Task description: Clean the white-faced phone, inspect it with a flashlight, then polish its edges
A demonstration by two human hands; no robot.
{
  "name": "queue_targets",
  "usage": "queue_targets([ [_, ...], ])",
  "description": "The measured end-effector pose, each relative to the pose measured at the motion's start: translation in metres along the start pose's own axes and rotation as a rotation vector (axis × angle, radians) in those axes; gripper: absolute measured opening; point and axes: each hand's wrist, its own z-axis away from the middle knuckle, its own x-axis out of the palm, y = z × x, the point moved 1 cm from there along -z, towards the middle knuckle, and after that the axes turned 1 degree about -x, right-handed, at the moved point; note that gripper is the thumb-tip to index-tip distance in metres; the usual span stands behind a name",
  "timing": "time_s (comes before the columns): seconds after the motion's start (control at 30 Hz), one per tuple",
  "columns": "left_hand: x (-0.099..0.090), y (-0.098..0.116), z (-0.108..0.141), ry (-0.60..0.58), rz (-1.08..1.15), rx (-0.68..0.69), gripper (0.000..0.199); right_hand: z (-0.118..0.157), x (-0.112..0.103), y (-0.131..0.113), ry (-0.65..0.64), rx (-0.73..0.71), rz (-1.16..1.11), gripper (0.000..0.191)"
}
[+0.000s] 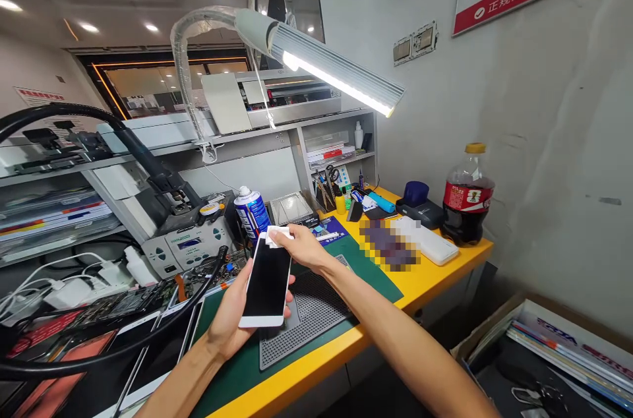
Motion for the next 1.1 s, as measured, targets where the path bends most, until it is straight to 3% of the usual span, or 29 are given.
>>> queue_targets([
  [0.07, -0.001, 0.000, 0.001, 0.005, 0.018, -0.006, 0.060, 0.005, 0.000, -0.002, -0.043, 0.020, 0.033, 0.050],
  [0.13, -0.003, 0.000, 0.002, 0.011, 0.028, -0.014, 0.061, 0.010, 0.002, -0.004, -0.081, 0.023, 0.093, 0.067],
  [0.2, -0.006, 0.001, 0.003, 0.010, 0.032, -0.024, 0.064, 0.016, 0.006, -0.009, -0.086, -0.060, 0.247, 0.084],
  [0.3, -0.009, 0.002, 0.004, -0.004, 0.032, -0.036, 0.067, 0.019, 0.011, -0.016, -0.047, -0.216, 0.472, 0.086],
  [0.53, -0.012, 0.003, 0.005, -0.071, -0.049, -0.047, 0.070, 0.009, 0.011, -0.013, -0.061, -0.134, 0.209, 0.039],
  [0.73, -0.007, 0.001, 0.005, -0.106, -0.015, -0.061, 0.067, 0.004, 0.006, -0.010, -0.060, -0.089, 0.135, 0.052],
  [0.87, -0.004, 0.002, 0.006, -0.124, 0.025, -0.055, 0.069, 0.004, 0.008, -0.009, 0.033, -0.051, 0.141, 0.053],
  [0.93, -0.004, 0.004, 0.008, -0.115, 0.053, -0.023, 0.070, 0.004, 0.013, -0.009, 0.113, -0.039, 0.150, 0.050],
  [1.0, -0.007, 0.008, 0.009, -0.090, 0.074, 0.036, 0.071, 0.007, 0.019, -0.009, 0.154, -0.023, 0.150, 0.063],
  [1.1, -0.012, 0.013, 0.010, -0.013, 0.089, 0.111, 0.070, 0.013, 0.032, -0.007, 0.097, 0.005, 0.118, 0.073],
])
